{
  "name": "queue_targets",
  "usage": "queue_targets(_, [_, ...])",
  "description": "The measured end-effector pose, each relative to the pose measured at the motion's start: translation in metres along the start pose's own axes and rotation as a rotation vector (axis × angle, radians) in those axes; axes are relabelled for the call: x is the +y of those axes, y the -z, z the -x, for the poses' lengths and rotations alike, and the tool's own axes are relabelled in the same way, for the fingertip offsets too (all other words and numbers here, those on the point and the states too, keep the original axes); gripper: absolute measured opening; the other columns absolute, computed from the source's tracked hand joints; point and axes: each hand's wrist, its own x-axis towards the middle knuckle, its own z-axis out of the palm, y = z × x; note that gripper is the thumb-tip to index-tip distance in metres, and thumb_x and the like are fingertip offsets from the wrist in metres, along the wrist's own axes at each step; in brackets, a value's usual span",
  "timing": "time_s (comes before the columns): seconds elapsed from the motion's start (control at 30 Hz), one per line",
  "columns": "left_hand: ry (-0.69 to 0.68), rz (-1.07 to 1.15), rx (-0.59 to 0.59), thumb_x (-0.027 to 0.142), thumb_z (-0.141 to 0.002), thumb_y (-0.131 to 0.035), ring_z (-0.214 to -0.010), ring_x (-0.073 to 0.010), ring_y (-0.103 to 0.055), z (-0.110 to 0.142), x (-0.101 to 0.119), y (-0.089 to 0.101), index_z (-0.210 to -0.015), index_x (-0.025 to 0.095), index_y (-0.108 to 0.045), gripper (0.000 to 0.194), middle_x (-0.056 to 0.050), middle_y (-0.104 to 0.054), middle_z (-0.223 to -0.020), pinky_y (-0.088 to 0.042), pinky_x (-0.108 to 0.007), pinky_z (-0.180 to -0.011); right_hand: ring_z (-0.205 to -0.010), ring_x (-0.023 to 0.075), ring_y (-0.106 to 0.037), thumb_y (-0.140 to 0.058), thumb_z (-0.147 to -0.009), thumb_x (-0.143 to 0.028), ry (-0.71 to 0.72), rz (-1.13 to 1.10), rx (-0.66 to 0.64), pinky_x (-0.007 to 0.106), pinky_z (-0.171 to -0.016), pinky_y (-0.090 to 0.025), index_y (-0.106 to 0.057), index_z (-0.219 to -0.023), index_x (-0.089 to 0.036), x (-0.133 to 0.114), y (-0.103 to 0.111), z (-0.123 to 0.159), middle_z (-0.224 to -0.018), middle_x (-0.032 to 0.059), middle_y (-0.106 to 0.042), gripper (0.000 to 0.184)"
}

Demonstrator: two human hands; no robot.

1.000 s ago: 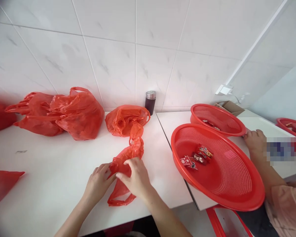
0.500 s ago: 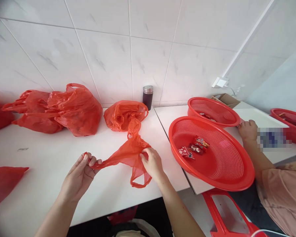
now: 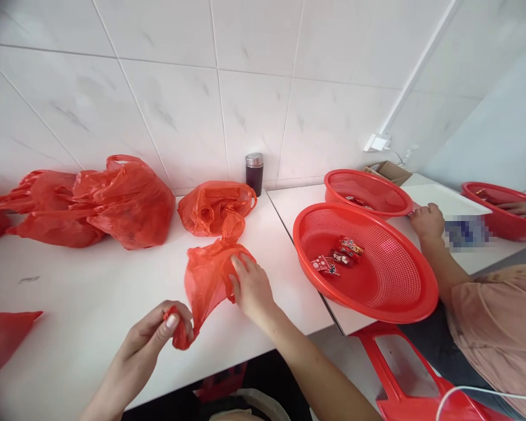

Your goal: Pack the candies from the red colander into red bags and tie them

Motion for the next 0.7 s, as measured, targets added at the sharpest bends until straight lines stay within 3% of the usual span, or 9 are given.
queue_targets(0.1, [0.005, -0.015, -0.095, 0.048, -0.086, -0.056, -0.058, -0.0175, -0.048, 0.006, -0.001, 0.009, -0.067, 0.021, -0.065, 0.035, -0.005, -0.056, -0.062, -0.04, -0.03, -0.057, -0.116, 0.0357, -0.054, -0.05, -0.092, -0.038, -0.049, 0.14, -0.077, 0.055, -0.093, -0.041, -0.033, -0.148, -0.025, 0.015, 0.011, -0.005, -0.14, 0.0176, -0.048, 0.06])
queue_targets(0.27, [-0.001, 0.085, 0.034, 0.049, -0.087, -0.055, -0.055, -0.0147, -0.043, 0.007, 0.006, 0.011, -0.071, 0.021, -0.064, 0.034, -0.002, -0.051, -0.059, -0.036, -0.028, -0.055, -0.124, 0.0294, -0.048, -0.058, -0.087, -0.045, 0.099, 0.039, 0.037, 0.047, -0.103, -0.035, -0.046, -0.137, -0.027, -0.012, 0.018, 0.001, -0.14, 0.01, -0.049, 0.055])
queue_targets(0.37, [0.013, 0.184, 0.025, 0.052, -0.085, -0.057, -0.053, -0.0134, -0.04, 0.01, 0.013, 0.004, -0.073, 0.021, -0.064, 0.034, -0.001, -0.049, -0.057, -0.033, -0.026, -0.054, -0.12, 0.027, -0.051, -0.064, -0.081, -0.036, 0.142, -0.055, -0.079, 0.042, -0.099, -0.04, -0.051, -0.13, -0.03, -0.027, 0.011, 0.0, -0.135, 0.0052, -0.054, 0.052])
queue_targets(0.47, [0.025, 0.182, 0.049, 0.057, -0.082, -0.056, -0.05, -0.0124, -0.033, 0.013, 0.015, 0.015, -0.074, 0.022, -0.065, 0.038, 0.002, -0.038, -0.052, -0.031, -0.025, -0.05, -0.098, 0.0226, -0.062, -0.056, -0.077, -0.015, -0.023, -0.115, -0.168, 0.036, -0.084, -0.047, -0.061, -0.111, -0.029, -0.019, 0.014, -0.011, -0.112, 0.0021, -0.067, 0.037])
queue_targets(0.53, [-0.003, -0.016, 0.193, 0.06, -0.079, -0.058, -0.052, -0.0137, -0.036, 0.011, 0.015, 0.031, -0.074, 0.023, -0.067, 0.038, 0.002, -0.039, -0.054, -0.034, -0.026, -0.051, -0.086, 0.0182, -0.064, -0.05, -0.074, -0.008, -0.135, -0.211, -0.142, 0.031, -0.076, -0.048, -0.062, -0.102, -0.028, -0.006, 0.024, -0.02, -0.099, -0.0002, -0.069, 0.037])
queue_targets(0.6, [-0.08, -0.366, 0.37, 0.058, -0.075, -0.063, -0.059, -0.0164, -0.046, 0.007, 0.015, 0.045, -0.079, 0.024, -0.068, 0.034, -0.001, -0.051, -0.064, -0.038, -0.027, -0.054, -0.081, 0.0157, -0.063, -0.05, -0.073, -0.007, -0.174, -0.313, -0.111, 0.028, -0.073, -0.048, -0.062, -0.1, -0.028, 0.002, 0.036, -0.026, -0.097, -0.0007, -0.067, 0.036])
queue_targets(0.7, [-0.345, -0.873, 0.555, 0.046, -0.078, -0.065, -0.086, -0.0244, -0.058, 0.001, 0.01, 0.043, -0.085, 0.025, -0.071, 0.024, -0.009, -0.061, -0.103, -0.047, -0.034, -0.069, -0.079, 0.0134, -0.062, -0.052, -0.074, -0.01, -0.188, -0.418, -0.125, 0.026, -0.07, -0.047, -0.061, -0.103, -0.028, -0.002, 0.044, -0.028, -0.099, -0.0007, -0.065, 0.035])
